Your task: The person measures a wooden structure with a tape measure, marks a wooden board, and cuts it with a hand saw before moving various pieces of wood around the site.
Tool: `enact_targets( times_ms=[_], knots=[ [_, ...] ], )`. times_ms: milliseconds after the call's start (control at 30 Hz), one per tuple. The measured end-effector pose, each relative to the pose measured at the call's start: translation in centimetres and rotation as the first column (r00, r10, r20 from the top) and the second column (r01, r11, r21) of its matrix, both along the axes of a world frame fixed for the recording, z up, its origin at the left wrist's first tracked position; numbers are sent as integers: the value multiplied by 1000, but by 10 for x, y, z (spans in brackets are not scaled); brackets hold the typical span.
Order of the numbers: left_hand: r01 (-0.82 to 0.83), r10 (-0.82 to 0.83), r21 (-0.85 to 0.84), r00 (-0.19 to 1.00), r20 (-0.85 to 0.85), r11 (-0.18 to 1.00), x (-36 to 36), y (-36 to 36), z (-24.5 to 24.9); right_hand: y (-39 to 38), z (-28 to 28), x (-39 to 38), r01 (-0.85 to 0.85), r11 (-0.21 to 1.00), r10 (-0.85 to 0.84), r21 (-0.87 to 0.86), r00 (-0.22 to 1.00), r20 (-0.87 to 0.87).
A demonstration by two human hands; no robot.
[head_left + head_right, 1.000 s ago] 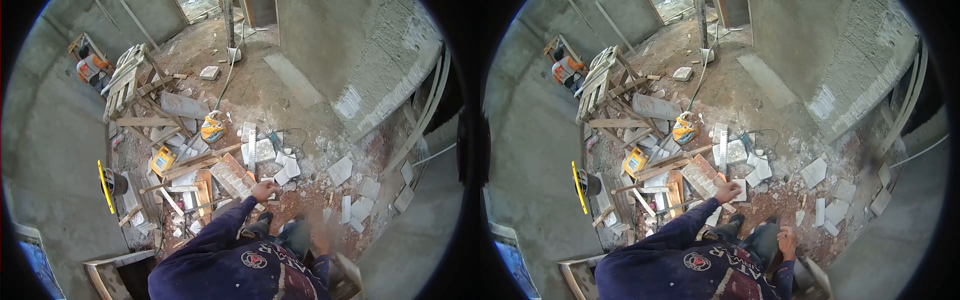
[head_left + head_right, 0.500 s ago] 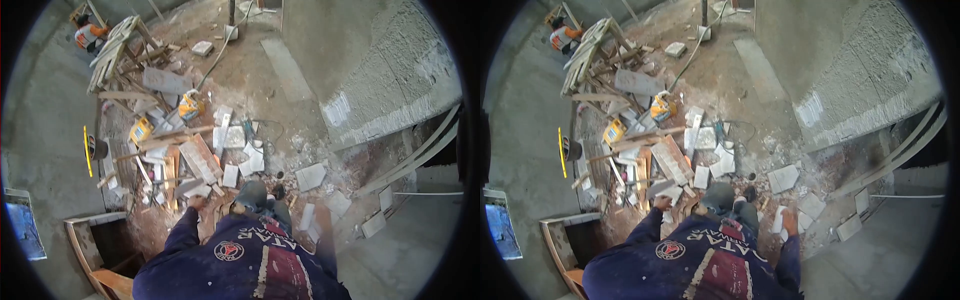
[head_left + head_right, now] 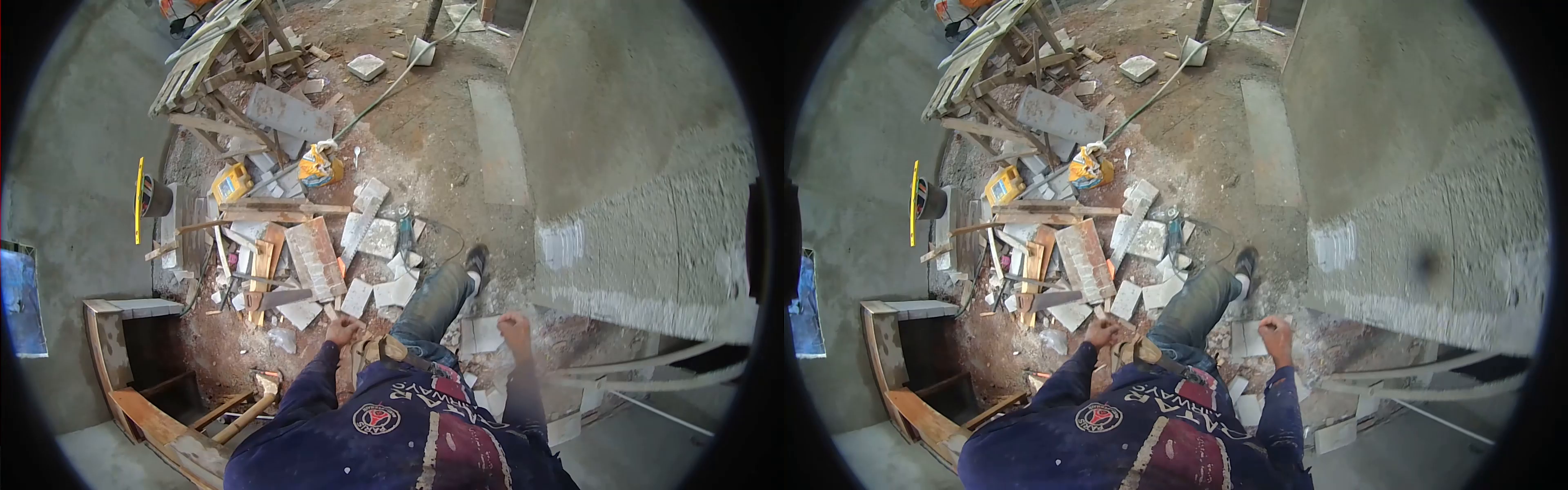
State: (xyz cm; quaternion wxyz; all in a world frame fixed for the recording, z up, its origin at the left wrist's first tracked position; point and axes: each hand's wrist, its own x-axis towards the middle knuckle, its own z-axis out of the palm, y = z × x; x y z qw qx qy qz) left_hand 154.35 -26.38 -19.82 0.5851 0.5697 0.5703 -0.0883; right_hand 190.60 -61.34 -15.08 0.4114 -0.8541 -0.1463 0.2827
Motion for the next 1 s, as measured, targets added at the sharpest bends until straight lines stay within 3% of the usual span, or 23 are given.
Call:
enact_targets(
  times_ms=[67,167,200,233,267,300,333,367,400,433,467,500,533,567,600,633,733,867,900,967,1000],
  knots=[
    [-32,23,-59,987,-160,998,8,3,-15,11,-7,16,-29,999,20,-35,973,-230],
    [-203,131,-205,939,-318,957,11,11,-89,43,5,59,-29,997,-4,-68,901,-433],
    [-451,442,-73,890,-110,890,20,10,-147,53,3,79,-15,997,-20,-74,889,-457],
    [-677,671,-52,711,210,734,35,11,-193,59,2,99,-1,997,-38,-82,878,-477],
    [-785,717,-104,492,494,610,61,18,-213,54,-10,117,-97,993,65,-72,931,-358],
    [-396,372,33,885,279,918,88,42,-199,65,-19,149,-190,979,171,-71,960,-221],
    [461,-424,257,886,-189,849,121,68,-174,88,2,169,59,953,-211,-296,830,-516],
    [821,-748,314,567,-346,477,154,93,-151,93,14,186,40,946,-213,-321,825,-524],
    [502,-489,138,864,-119,854,217,126,-86,104,15,214,-38,926,-171,-376,845,-506],
    [25,-24,-51,1000,20,998,285,160,-13,125,11,248,-108,904,-118,-414,868,-483],
    [89,-136,307,982,134,947,317,187,-15,120,-27,293,-484,790,477,-376,871,-119],
    [-26,-52,257,955,291,966,353,218,5,111,-61,325,-711,502,864,-492,437,249],
    [-82,-27,328,949,313,941,389,248,39,135,-52,342,-599,762,646,-245,729,228],
    [-282,145,219,860,489,934,414,270,40,165,-40,362,-360,933,359,-6,926,116],
    [-258,126,249,886,445,934,433,297,72,209,-15,377,-98,995,95,-31,990,-102],
    [-235,113,274,911,396,933,448,318,112,258,13,388,155,981,-183,-115,935,-304],
    [-358,175,311,854,489,880,477,371,150,363,32,432,35,977,-102,-210,943,-317],
    [-418,259,359,873,414,834,489,448,128,466,3,469,-127,957,4,-260,904,-427],
    [-408,281,350,889,361,843,490,470,131,495,-3,476,-240,908,37,-344,862,-505],
    [-443,359,375,892,275,814,474,512,63,553,-26,489,-395,821,45,-412,764,-644],
    [-360,289,523,933,215,773,460,527,21,575,-46,495,-442,795,27,-415,710,-704]
  ],
)
